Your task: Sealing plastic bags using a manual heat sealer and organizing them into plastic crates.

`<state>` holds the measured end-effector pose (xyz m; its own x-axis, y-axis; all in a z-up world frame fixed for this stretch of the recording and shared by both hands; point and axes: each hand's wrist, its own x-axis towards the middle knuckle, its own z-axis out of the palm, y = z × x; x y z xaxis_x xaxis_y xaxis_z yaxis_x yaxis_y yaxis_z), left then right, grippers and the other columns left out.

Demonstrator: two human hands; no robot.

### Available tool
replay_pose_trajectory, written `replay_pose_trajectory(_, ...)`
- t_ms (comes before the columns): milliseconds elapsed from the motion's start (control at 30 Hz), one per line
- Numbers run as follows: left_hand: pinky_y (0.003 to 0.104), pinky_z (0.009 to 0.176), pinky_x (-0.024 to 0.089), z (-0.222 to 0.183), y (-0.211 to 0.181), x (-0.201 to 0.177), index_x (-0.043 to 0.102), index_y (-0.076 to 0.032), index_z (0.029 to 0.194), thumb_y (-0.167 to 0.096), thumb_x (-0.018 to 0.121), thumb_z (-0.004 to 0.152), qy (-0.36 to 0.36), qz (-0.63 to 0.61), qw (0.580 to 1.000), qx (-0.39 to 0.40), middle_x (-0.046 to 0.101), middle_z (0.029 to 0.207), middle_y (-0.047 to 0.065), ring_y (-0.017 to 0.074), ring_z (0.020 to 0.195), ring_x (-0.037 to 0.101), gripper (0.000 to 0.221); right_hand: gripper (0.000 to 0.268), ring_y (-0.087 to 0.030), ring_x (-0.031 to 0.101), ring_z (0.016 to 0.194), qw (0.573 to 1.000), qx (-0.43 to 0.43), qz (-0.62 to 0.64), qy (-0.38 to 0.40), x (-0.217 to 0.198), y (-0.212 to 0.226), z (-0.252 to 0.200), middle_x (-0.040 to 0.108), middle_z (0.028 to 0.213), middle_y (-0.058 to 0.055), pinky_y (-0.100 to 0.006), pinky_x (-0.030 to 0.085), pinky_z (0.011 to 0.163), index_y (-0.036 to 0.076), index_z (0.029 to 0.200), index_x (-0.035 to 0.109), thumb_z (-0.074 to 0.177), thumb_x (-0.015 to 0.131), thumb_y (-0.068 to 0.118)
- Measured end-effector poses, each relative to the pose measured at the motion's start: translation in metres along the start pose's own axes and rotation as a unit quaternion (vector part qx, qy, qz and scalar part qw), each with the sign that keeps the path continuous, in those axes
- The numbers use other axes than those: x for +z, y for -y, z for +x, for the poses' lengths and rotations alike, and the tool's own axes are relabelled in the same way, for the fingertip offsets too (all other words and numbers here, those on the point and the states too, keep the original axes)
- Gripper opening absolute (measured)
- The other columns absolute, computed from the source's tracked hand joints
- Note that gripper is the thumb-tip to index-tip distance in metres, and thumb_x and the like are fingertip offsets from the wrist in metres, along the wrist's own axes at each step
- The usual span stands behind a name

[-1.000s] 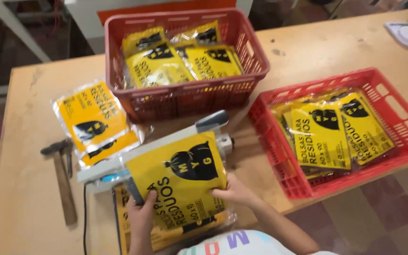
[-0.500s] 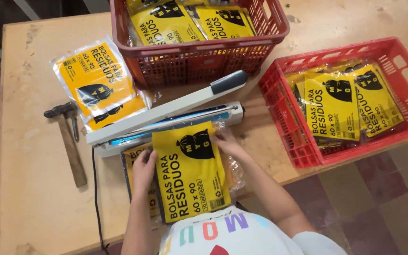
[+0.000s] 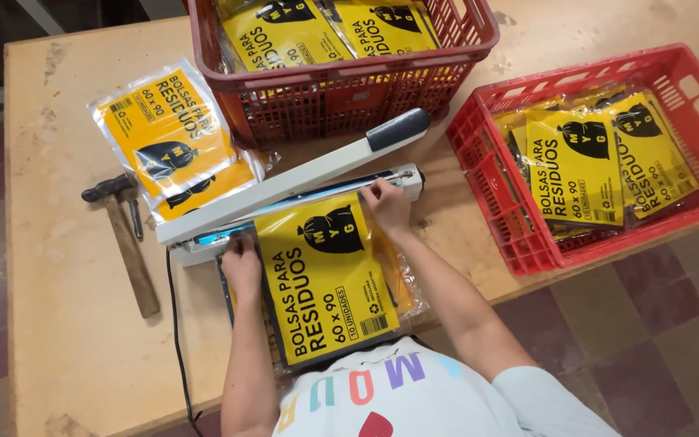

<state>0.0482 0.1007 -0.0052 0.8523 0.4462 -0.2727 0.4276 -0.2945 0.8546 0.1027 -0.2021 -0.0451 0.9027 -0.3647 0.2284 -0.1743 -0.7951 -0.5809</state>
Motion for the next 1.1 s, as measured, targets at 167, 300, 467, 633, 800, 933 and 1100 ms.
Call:
replay_pose_trajectory(167,0.053,0.096,0.048,-0.002,-0.010,0.000,0.072,-0.012,0.106,-0.045,0.057,0.096,-0.012,-0.007,1.000,-0.010,0.072,0.108,0.018,0.0409,0.115,0.061,0.038,0.018,-0.019,0.063,0.061,0.946,-0.307,0.013,-0.103,-0.070,0.105,0.010,0.058,0.064,0.004,-0.031,0.053,0.057,0.021,0.079,0.064,0.092,0.068,0.033)
replay_pose_trajectory(300,0.053,0.095,0.047,-0.012,-0.012,-0.003,0.072,-0.009,0.107,-0.045,0.056,0.097,-0.019,-0.013,1.000,-0.011,0.072,0.109,0.020,0.0417,0.116,0.061,0.040,0.027,-0.016,0.055,0.066,0.839,-0.523,-0.043,-0.142,-0.099,0.175,0.053,0.044,0.068,0.003,-0.028,0.048,0.058,0.019,0.077,0.048,0.096,0.058,0.036)
replay_pose_trajectory(467,0.050,0.095,0.048,-0.002,0.003,0.005,0.073,-0.012,0.107,-0.037,0.058,0.097,-0.030,-0.015,0.999,-0.001,0.072,0.109,0.017,0.0388,0.116,0.062,0.031,0.059,-0.037,0.067,0.094,0.903,-0.319,-0.146,0.247,-0.061,0.151,0.081,0.069,0.092,-0.017,-0.049,0.052,0.080,0.007,0.094,0.067,0.093,0.044,0.062)
replay_pose_trajectory(633,0.052,0.100,0.046,0.011,0.026,0.009,0.072,-0.011,0.115,-0.034,0.056,0.097,-0.032,-0.019,0.999,0.003,0.071,0.114,0.018,0.0401,0.120,0.058,0.033,0.094,-0.041,0.065,0.113,0.887,-0.189,-0.139,0.399,-0.047,0.137,0.070,0.071,0.114,-0.023,-0.052,0.049,0.095,0.004,0.116,0.070,0.089,0.026,0.082)
replay_pose_trajectory(800,0.051,0.102,0.045,0.021,0.046,0.017,0.073,-0.008,0.118,-0.033,0.057,0.099,-0.014,-0.049,0.998,-0.028,0.071,0.116,0.017,0.0399,0.118,0.061,0.035,0.092,-0.039,0.060,0.125,0.877,-0.133,-0.173,0.428,-0.058,0.150,0.066,0.068,0.127,-0.021,-0.050,0.046,0.104,0.005,0.123,0.069,0.084,0.031,0.079)
replay_pose_trajectory(933,0.051,0.103,0.045,-0.017,-0.009,-0.011,0.067,-0.004,0.129,-0.037,0.058,0.101,0.044,-0.081,0.994,-0.066,0.068,0.124,0.022,0.0388,0.123,0.058,0.045,0.098,-0.037,0.060,0.125,0.872,-0.147,-0.183,0.430,-0.050,0.147,0.068,0.068,0.127,-0.019,-0.048,0.047,0.103,0.004,0.123,0.068,0.081,0.030,0.084)
replay_pose_trajectory(1100,0.031,0.060,0.053,-0.041,-0.041,-0.031,0.060,-0.005,0.100,-0.030,0.055,0.101,0.165,-0.126,0.967,-0.150,0.071,0.088,0.012,0.0223,0.072,0.068,0.025,0.084,-0.022,0.069,0.086,0.881,-0.110,-0.204,0.412,-0.053,0.153,0.064,0.074,0.095,-0.006,-0.036,0.054,0.072,0.012,0.103,0.073,0.078,0.038,0.084)
